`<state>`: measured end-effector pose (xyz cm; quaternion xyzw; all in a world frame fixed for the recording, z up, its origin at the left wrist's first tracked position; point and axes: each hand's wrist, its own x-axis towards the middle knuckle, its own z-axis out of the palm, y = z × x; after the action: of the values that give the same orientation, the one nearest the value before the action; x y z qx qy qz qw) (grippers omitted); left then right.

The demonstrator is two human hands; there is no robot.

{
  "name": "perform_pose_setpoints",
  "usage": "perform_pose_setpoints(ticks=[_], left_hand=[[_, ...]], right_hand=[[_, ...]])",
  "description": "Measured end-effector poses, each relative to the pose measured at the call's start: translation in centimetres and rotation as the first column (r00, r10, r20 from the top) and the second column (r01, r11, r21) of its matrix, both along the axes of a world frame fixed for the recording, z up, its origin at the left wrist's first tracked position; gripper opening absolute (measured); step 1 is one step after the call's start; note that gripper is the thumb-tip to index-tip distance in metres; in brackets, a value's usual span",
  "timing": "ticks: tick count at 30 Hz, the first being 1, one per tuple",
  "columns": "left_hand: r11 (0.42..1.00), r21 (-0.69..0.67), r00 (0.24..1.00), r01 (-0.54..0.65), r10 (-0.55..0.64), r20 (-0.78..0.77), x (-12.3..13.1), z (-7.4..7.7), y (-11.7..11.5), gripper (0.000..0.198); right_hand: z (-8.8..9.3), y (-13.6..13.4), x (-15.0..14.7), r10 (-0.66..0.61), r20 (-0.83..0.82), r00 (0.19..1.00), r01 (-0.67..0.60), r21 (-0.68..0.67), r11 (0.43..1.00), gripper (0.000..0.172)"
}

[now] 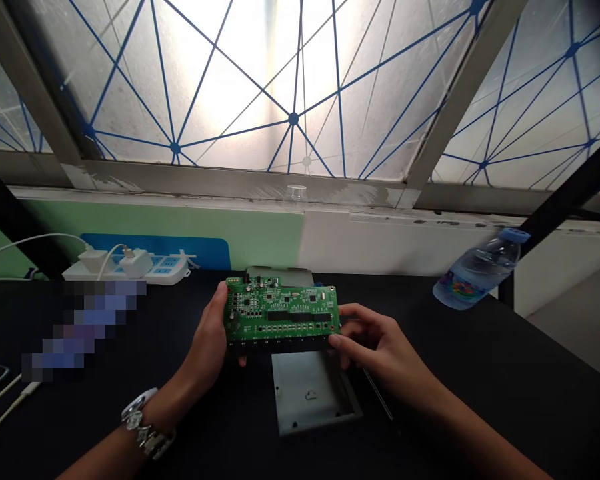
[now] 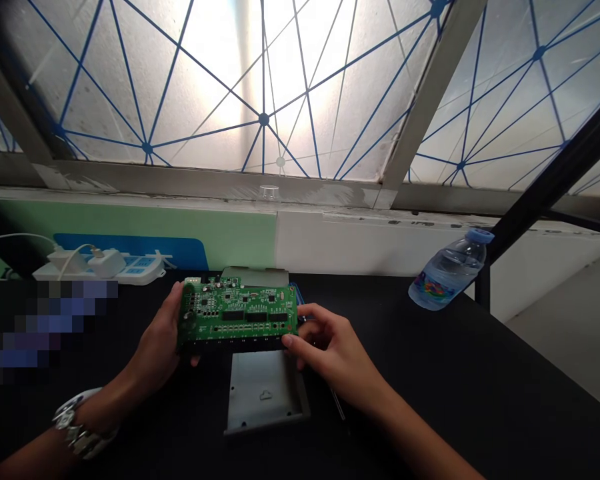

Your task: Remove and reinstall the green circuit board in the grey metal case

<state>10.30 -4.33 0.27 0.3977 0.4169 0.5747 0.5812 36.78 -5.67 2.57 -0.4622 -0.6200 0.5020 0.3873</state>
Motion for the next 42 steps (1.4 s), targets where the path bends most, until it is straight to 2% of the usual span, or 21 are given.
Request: perform_pose_setpoints(ticks=[3, 8, 14, 19, 24, 28, 31, 35, 39, 42], left_hand=[[0.999, -0.045, 0.999, 0.014, -0.016, -0.051, 0.3, 0.8, -0.3, 0.062], [0.990, -0.012, 0.990, 0.142, -0.142, 0.024, 0.4, 1.4, -0.5, 0.067], [0.993, -0.023, 0.991, 0.119, -0.117, 0.059, 0.4, 1.5, -0.5, 0.075], [0.996, 0.018, 0.993, 0.082, -0.083, 0.084, 0.5, 1.8, -0.5, 0.073], [0.998, 0.065, 0.995, 0.004, -0.010, 0.095, 0.4, 1.2, -0.4, 0.065], [0.982, 0.178, 0.996, 0.056, -0.068, 0.063, 0.3, 0.9, -0.5, 0.065], [0.957, 0.280, 0.997, 0.077, -0.082, 0.007, 0.2, 0.9, -0.7, 0.064], [0.956, 0.277, 0.995, 0.096, -0.086, -0.048, 0.3, 0.7, -1.1, 0.058], [0.955, 0.298, 0.997, 0.001, 0.023, -0.079, 0.7, -0.1, -1.2, 0.061], [0.958, 0.288, 0.999, -0.010, 0.023, -0.042, 0.8, -0.6, -1.1, 0.067]], right_hand=[[-0.1, -0.1, 0.3, -0.005, 0.057, 0.998, 0.001, 0.056, 0.998, 0.033], [-0.4, 0.0, 0.9, -0.062, 0.105, 0.993, 0.051, 0.108, 0.993, 0.029], [-0.8, 0.1, 0.8, -0.099, 0.088, 0.991, 0.084, 0.158, 0.984, 0.025], [-0.5, 0.0, 0.4, -0.076, -0.023, 0.997, 0.079, 0.136, 0.988, 0.032], [-0.6, 0.1, 0.3, -0.077, -0.155, 0.985, 0.087, 0.061, 0.994, 0.042], [-1.0, 0.5, 0.5, -0.055, -0.262, 0.963, 0.050, -0.028, 0.998, 0.045], [-0.9, 0.6, 0.4, -0.052, -0.305, 0.951, 0.025, -0.091, 0.996, 0.045], [-0.6, 0.3, 0.0, -0.066, -0.310, 0.948, 0.019, -0.151, 0.988, 0.035], [-0.8, 0.0, -0.3, -0.064, -0.341, 0.938, 0.017, -0.138, 0.990, 0.031], [-1.0, -0.2, -0.4, -0.055, -0.367, 0.928, 0.027, -0.082, 0.996, 0.029]])
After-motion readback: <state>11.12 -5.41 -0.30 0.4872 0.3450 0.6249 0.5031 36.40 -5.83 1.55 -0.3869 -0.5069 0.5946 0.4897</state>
